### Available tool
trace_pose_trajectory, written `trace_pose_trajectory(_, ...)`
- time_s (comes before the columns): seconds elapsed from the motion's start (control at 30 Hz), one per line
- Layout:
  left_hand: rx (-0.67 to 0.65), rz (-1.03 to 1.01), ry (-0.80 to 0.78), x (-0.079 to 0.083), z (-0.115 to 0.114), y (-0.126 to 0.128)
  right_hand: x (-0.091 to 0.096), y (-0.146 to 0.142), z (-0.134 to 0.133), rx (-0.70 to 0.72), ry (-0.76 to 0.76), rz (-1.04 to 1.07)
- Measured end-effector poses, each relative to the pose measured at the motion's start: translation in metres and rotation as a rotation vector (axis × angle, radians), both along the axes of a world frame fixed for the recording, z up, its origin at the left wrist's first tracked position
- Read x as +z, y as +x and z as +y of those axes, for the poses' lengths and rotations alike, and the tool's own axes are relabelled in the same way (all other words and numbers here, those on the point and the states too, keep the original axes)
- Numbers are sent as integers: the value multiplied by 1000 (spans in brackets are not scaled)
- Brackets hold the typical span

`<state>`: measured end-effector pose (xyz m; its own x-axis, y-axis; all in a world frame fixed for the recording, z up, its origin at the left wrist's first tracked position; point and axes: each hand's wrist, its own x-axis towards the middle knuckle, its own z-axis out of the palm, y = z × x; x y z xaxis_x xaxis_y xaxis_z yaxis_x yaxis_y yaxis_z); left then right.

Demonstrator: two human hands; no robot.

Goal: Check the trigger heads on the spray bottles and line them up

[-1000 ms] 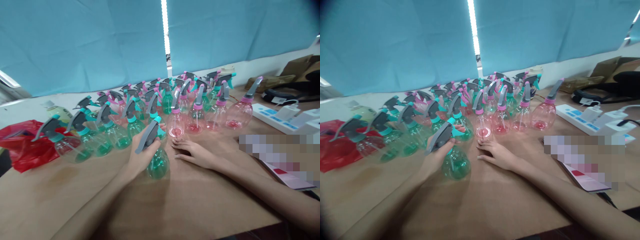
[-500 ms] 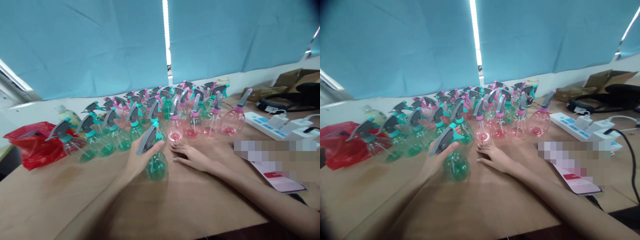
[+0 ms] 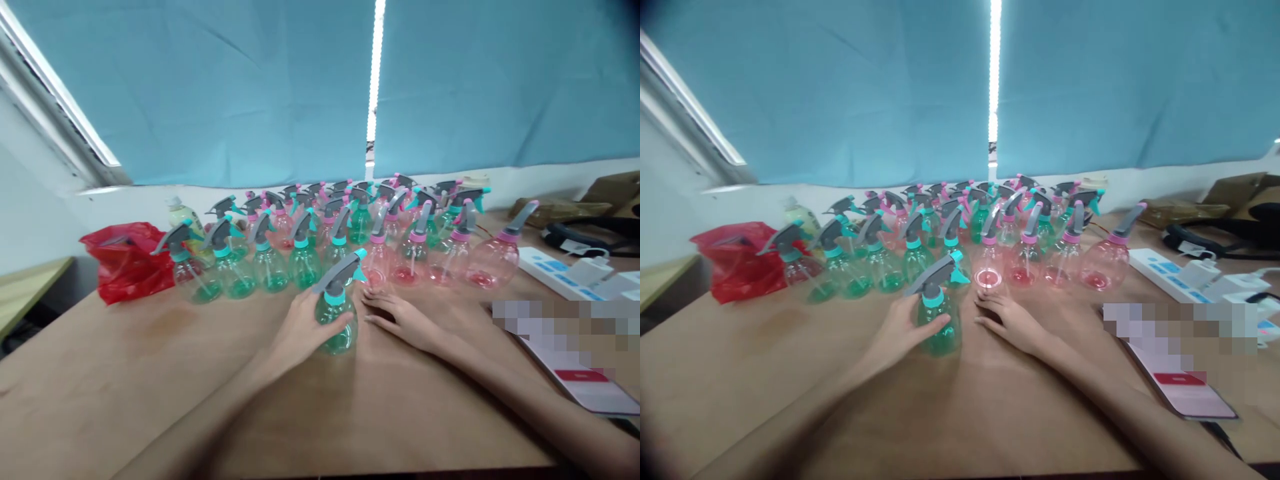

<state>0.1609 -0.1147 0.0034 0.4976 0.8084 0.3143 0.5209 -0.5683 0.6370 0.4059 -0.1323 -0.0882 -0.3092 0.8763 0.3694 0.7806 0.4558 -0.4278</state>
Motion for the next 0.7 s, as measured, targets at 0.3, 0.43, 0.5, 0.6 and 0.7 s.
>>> trace_pose_trajectory(0.3, 109, 33, 43, 1, -8, -83, 21, -32, 2, -26, -42, -184)
trace_pose_trajectory(0.43, 321, 15, 116, 0, -2, -143, 43, -83, 12, 23, -6, -153)
trace_pose_trajectory(0.5, 393, 3, 138, 1, 3, -173, 58, -118, 18, 61, -32, -83)
trace_pose_trajectory(0.6, 478, -83, 211, 5, 10, -211, 83, -175, 31, 152, -37, 32)
trace_pose_trajectory(0.7, 603, -99, 246, 9, 18, -240, 102, -230, 51, 159, 36, 100)
